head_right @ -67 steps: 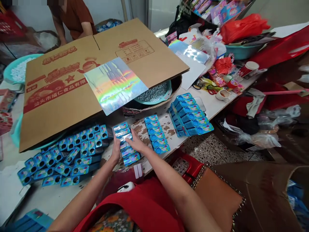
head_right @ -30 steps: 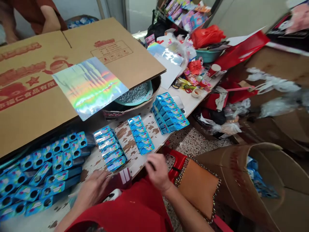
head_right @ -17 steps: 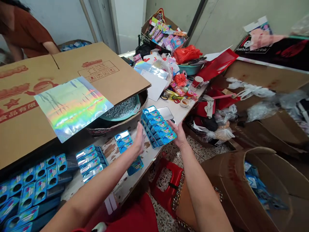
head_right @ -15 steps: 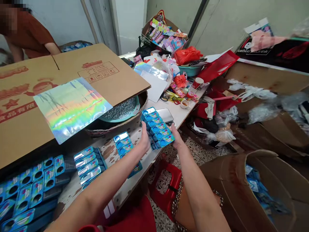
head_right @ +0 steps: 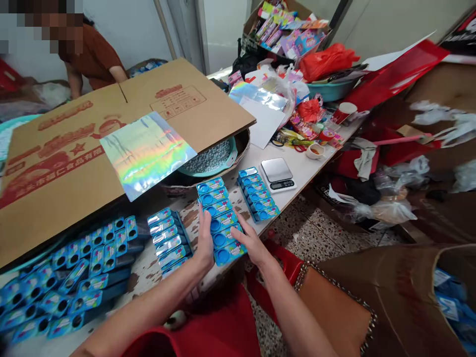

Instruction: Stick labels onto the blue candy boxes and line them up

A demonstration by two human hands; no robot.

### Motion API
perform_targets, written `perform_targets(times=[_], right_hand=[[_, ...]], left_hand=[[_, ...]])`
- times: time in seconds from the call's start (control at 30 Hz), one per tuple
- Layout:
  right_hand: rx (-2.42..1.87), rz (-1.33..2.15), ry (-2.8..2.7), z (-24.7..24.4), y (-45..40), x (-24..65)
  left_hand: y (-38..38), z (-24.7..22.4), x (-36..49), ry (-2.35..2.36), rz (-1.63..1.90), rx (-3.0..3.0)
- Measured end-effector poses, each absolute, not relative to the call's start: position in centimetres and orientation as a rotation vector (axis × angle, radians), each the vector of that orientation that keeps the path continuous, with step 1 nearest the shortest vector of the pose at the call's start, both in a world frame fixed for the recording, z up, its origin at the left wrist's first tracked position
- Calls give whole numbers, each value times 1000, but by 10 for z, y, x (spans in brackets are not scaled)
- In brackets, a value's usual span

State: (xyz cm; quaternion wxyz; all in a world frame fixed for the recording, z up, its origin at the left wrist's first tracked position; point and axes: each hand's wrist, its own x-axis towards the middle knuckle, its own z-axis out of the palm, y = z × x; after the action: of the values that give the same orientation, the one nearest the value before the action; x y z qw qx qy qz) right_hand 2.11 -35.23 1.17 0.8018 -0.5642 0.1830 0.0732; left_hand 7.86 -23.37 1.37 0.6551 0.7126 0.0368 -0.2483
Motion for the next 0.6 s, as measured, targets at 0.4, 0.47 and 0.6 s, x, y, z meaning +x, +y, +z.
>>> perform_targets(times=[0.4,0.47,0.6], right_hand=[[-1866,-264,795,-16,-283,-86],[-1965,-92,429,-21,-252,-95],[-2169,34,-79,-38,-199,-76]], left_hand=[[-22,46,49,-335,-1044,2494],[-4,30,28,-466,-1038,2648],[-6,-6,6,-515,-890,2697]])
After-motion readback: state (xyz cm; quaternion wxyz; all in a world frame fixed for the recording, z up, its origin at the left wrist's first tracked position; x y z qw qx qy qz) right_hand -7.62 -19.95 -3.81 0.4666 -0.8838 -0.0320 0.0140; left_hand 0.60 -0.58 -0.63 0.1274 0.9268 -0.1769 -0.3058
